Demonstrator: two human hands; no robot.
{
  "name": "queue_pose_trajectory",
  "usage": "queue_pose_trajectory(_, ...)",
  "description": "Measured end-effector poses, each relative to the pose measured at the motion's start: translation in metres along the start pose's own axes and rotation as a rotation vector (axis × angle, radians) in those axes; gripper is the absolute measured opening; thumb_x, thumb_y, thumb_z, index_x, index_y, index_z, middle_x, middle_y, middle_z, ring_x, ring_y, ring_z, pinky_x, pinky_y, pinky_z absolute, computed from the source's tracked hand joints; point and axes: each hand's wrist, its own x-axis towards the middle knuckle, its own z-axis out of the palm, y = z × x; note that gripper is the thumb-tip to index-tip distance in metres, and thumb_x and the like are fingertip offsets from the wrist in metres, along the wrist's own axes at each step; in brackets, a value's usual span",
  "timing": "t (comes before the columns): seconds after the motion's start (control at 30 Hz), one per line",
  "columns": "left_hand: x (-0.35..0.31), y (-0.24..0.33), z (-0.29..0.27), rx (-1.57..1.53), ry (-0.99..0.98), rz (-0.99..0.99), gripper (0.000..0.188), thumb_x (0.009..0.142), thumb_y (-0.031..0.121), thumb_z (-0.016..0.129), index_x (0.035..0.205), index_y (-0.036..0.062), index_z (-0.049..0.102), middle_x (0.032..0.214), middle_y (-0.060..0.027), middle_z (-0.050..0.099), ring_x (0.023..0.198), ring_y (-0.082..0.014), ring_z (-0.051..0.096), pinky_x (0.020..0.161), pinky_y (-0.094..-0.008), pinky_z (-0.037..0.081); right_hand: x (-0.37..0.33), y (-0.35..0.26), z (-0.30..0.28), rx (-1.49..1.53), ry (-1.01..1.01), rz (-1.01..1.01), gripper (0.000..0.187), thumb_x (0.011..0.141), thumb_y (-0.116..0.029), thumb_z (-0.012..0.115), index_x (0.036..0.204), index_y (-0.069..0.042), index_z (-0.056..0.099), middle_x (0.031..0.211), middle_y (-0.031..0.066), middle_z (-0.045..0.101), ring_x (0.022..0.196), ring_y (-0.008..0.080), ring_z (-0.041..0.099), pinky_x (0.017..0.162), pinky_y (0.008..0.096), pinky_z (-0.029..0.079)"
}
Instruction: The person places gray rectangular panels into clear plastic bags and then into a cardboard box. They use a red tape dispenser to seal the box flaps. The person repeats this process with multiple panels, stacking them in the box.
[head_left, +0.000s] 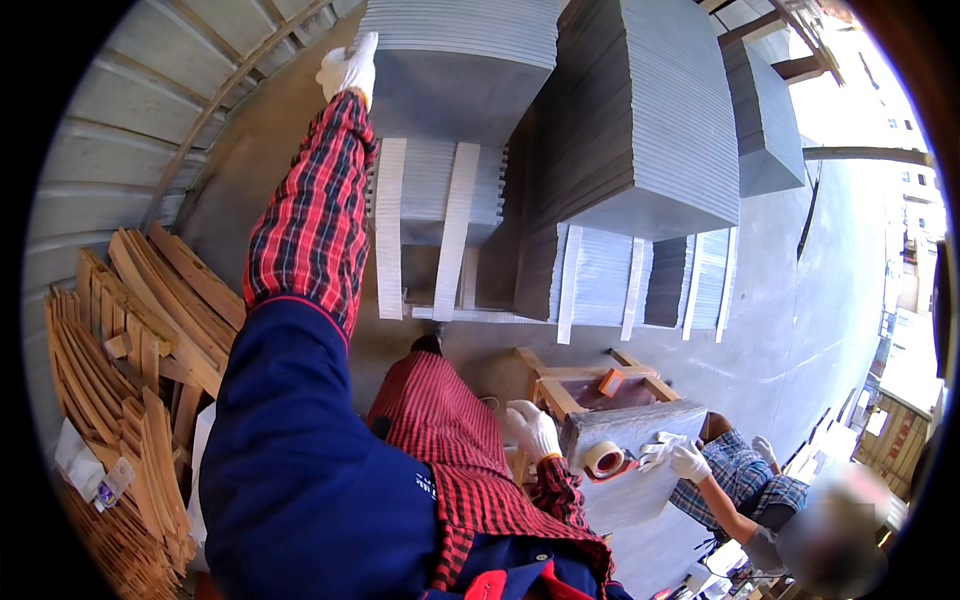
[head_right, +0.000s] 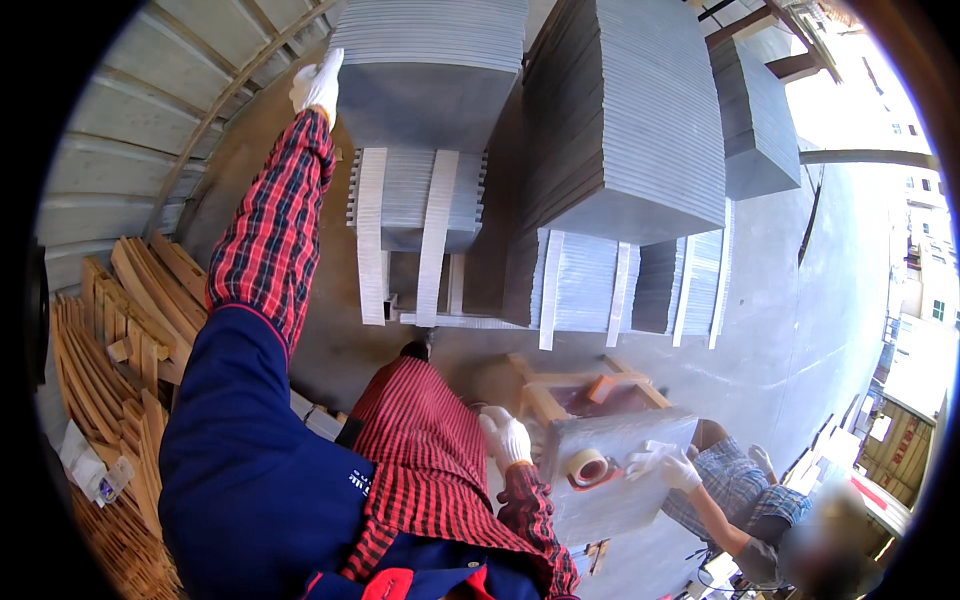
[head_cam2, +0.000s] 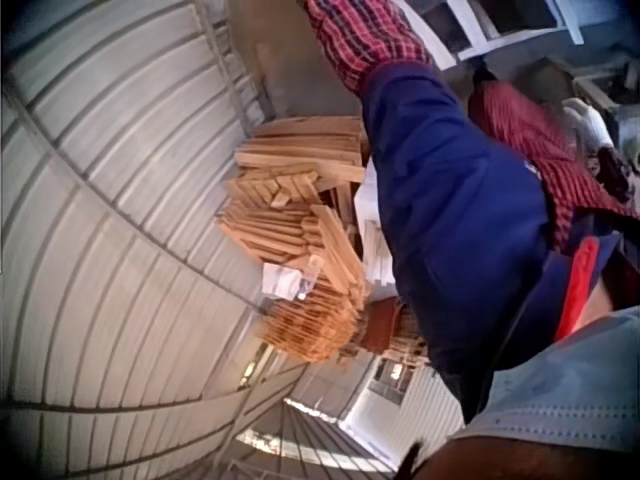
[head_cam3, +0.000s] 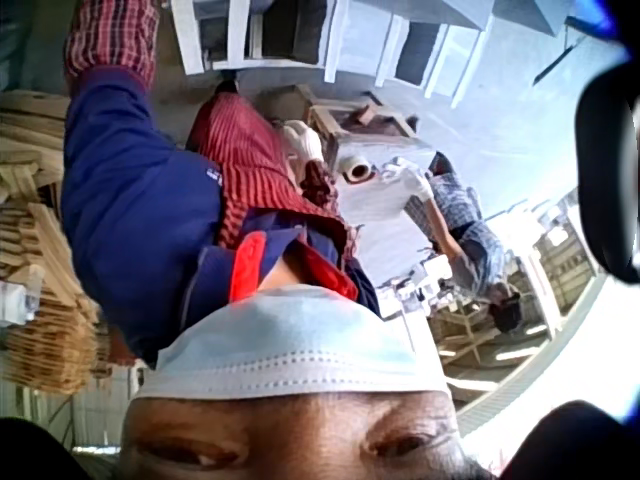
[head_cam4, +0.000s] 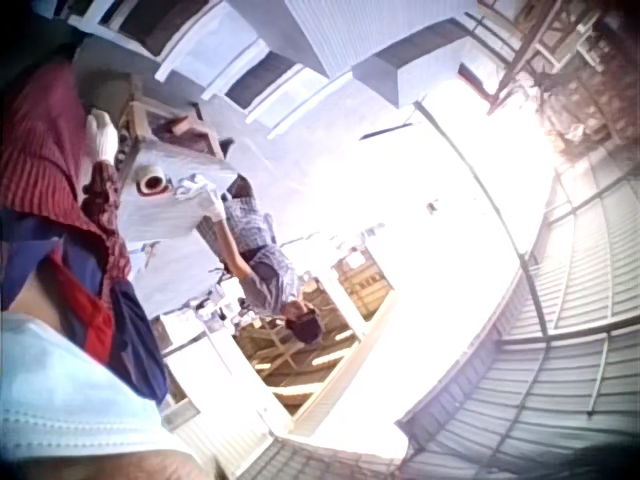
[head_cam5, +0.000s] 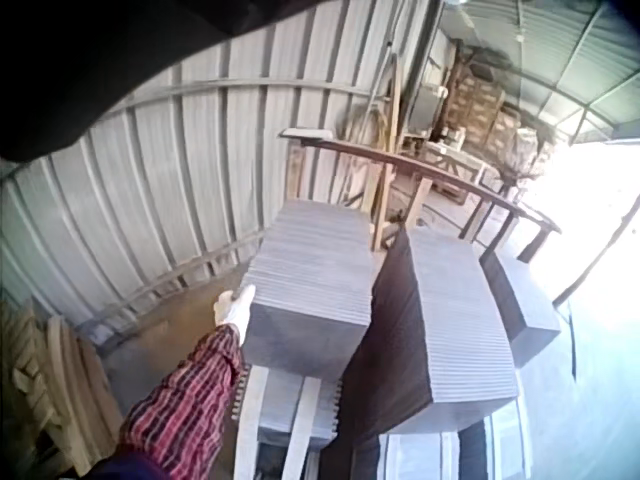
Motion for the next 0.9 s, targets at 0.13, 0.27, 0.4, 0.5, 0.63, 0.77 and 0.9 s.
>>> queue_pose_trajectory(0.13,-0.007,0.008,0.024,-0.026,0.062,0.027,0.077,0.076,0.053,0.080,0.130,0.0017,0.061,0.127,-0.0230,0.062,0.113,-0.0361,0.065,0.097,-0.0444,0.052,0.006,-0.001,-0.001,0.063,0.003,0.085,0.041,0.092,-0.035,0.059,0.117,-0.004,0.069,0.099,0.0176,0.073,0.089,0.0274,0.071,0.082,0.0370,0.054)
queue_pose_trajectory(0.27,-0.014,0.009,0.021,-0.110,0.096,0.096,0.057,0.078,0.044,0.082,0.110,-0.0015,0.070,0.112,-0.0199,0.072,0.098,-0.0336,0.071,0.089,-0.0430,0.055,0.015,-0.020,-0.004,0.072,0.002,0.068,0.040,0.092,-0.035,0.056,0.115,-0.005,0.070,0.091,0.0204,0.072,0.073,0.0273,0.070,0.070,0.0371,0.054)
queue_pose_trajectory(0.4,-0.012,0.001,0.016,-0.240,0.056,0.123,0.046,0.075,0.040,0.086,0.091,-0.0019,0.075,0.100,-0.0148,0.076,0.089,-0.0299,0.072,0.084,-0.0409,0.055,0.034,-0.039,-0.007,-0.039,0.013,-0.052,0.039,0.093,-0.035,0.055,0.115,-0.006,0.069,0.102,0.0206,0.072,0.091,0.0345,0.070,0.081,0.0413,0.054)
queue_pose_trajectory(0.5,-0.011,-0.015,0.018,-0.336,0.069,0.132,0.046,0.073,0.040,0.088,0.089,-0.0010,0.074,0.096,-0.0125,0.075,0.089,-0.0269,0.071,0.086,-0.0390,0.054,0.050,-0.060,-0.017,-0.102,0.010,-0.147,0.039,0.094,-0.036,0.055,0.116,-0.006,0.068,0.112,0.0190,0.071,0.103,0.0388,0.067,0.091,0.0445,0.052)
queue_pose_trajectory(0.63,-0.029,-0.005,0.014,-0.341,0.109,0.059,0.049,0.070,0.040,0.090,0.091,-0.0008,0.072,0.095,-0.0134,0.074,0.088,-0.0275,0.071,0.084,-0.0393,0.054,0.074,-0.088,-0.039,-0.175,0.041,-0.281,0.036,0.095,-0.036,0.055,0.115,-0.009,0.068,0.110,0.0179,0.071,0.100,0.0389,0.067,0.088,0.0457,0.052)
queue_pose_trajectory(0.77,-0.037,0.019,0.002,-0.213,0.082,0.008,0.054,0.070,0.042,0.090,0.093,-0.0019,0.068,0.095,-0.0177,0.073,0.087,-0.0311,0.071,0.083,-0.0414,0.054,0.085,-0.134,-0.061,-0.227,0.110,-0.307,0.036,0.093,-0.033,0.058,0.116,-0.007,0.069,0.104,0.0201,0.072,0.097,0.0358,0.070,0.086,0.0389,0.054)
queue_pose_trajectory(0.9,-0.041,-0.003,0.007,-0.218,0.149,0.074,0.057,0.074,0.049,0.085,0.087,-0.0030,0.066,0.090,-0.0170,0.066,0.084,-0.0316,0.066,0.080,-0.0439,0.052,0.088,-0.165,-0.079,-0.209,0.184,-0.401,0.037,0.091,-0.030,0.062,0.120,-0.007,0.067,0.107,0.0181,0.071,0.098,0.0354,0.069,0.087,0.0406,0.054)
